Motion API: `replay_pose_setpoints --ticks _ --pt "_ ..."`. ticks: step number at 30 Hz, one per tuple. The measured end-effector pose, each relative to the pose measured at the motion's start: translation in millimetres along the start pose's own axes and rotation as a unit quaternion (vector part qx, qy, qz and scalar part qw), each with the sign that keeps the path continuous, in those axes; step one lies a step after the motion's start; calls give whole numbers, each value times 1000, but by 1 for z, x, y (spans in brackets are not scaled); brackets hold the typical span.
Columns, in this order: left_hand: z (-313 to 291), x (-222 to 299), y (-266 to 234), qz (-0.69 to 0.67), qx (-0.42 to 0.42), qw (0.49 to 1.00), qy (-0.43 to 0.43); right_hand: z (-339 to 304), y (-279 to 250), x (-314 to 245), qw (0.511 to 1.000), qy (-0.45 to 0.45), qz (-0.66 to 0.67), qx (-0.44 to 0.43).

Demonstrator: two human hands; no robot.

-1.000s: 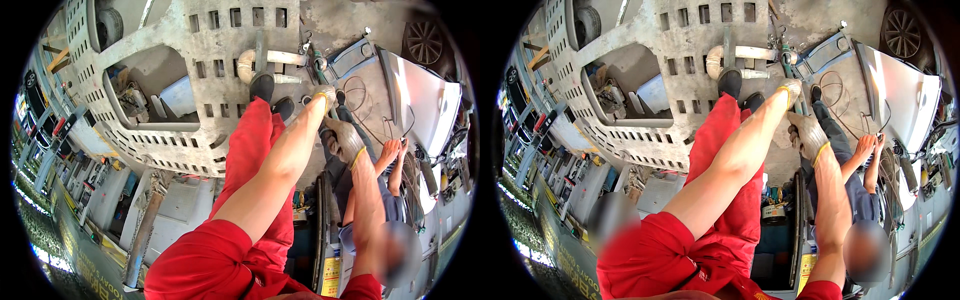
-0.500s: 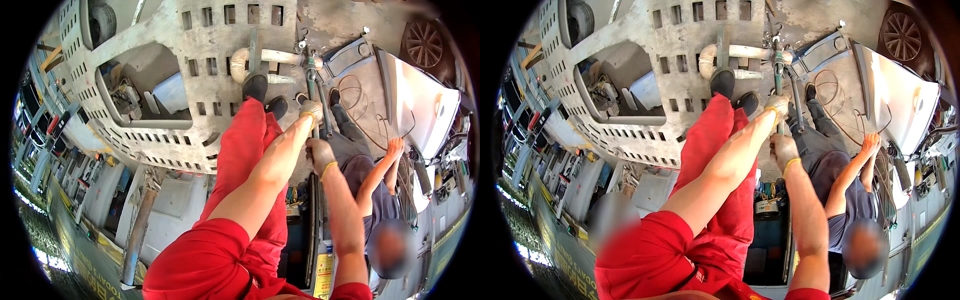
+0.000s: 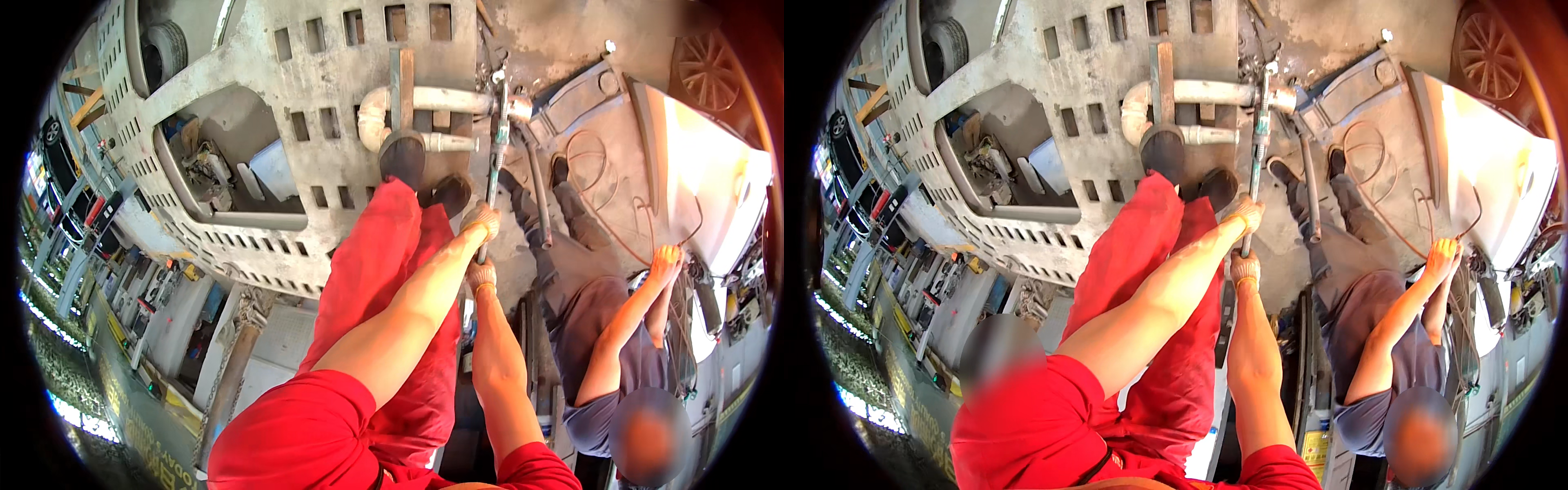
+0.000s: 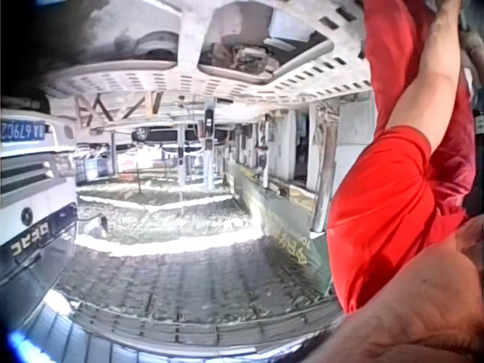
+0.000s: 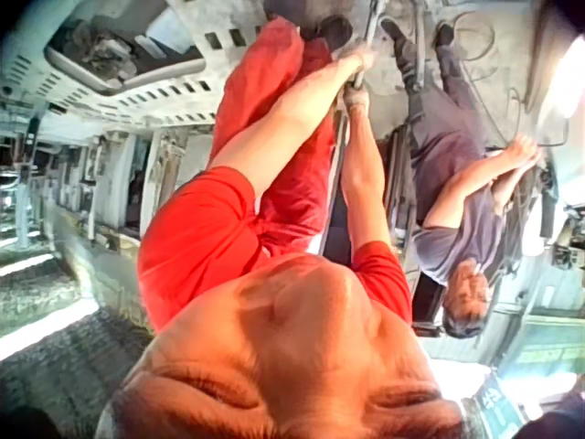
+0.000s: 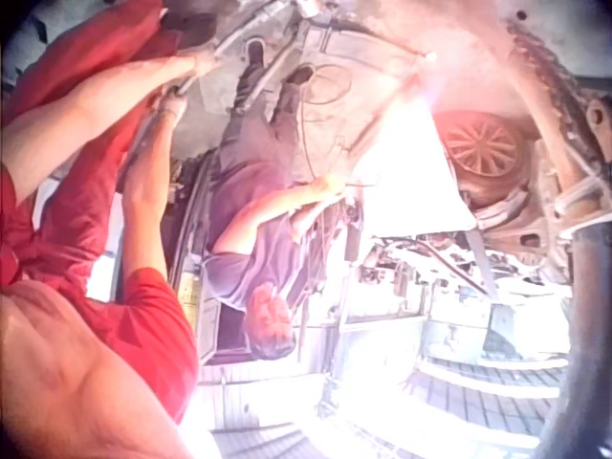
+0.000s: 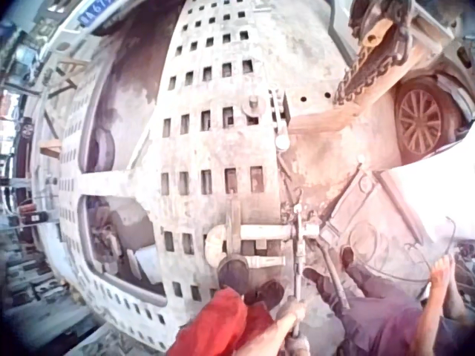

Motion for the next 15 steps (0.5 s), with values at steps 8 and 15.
replay_pose_setpoints --ticks 8,15 --pt "-63 82 -63 55 44 986 150 -163 -30 -292 995 73 2 -63" --pt "-76 161 -126 -169 -94 946 260 -176 -30 -470 986 49 52 -149"
Point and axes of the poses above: each hand's wrist, its own z-axis towards the middle knuckle, its own y-axis out of the palm, x = y × z, the point moved 10 cm from there along z, towards the middle knuckle, and after that the axes turned 14 degrees about z, right-handed, at the moved point
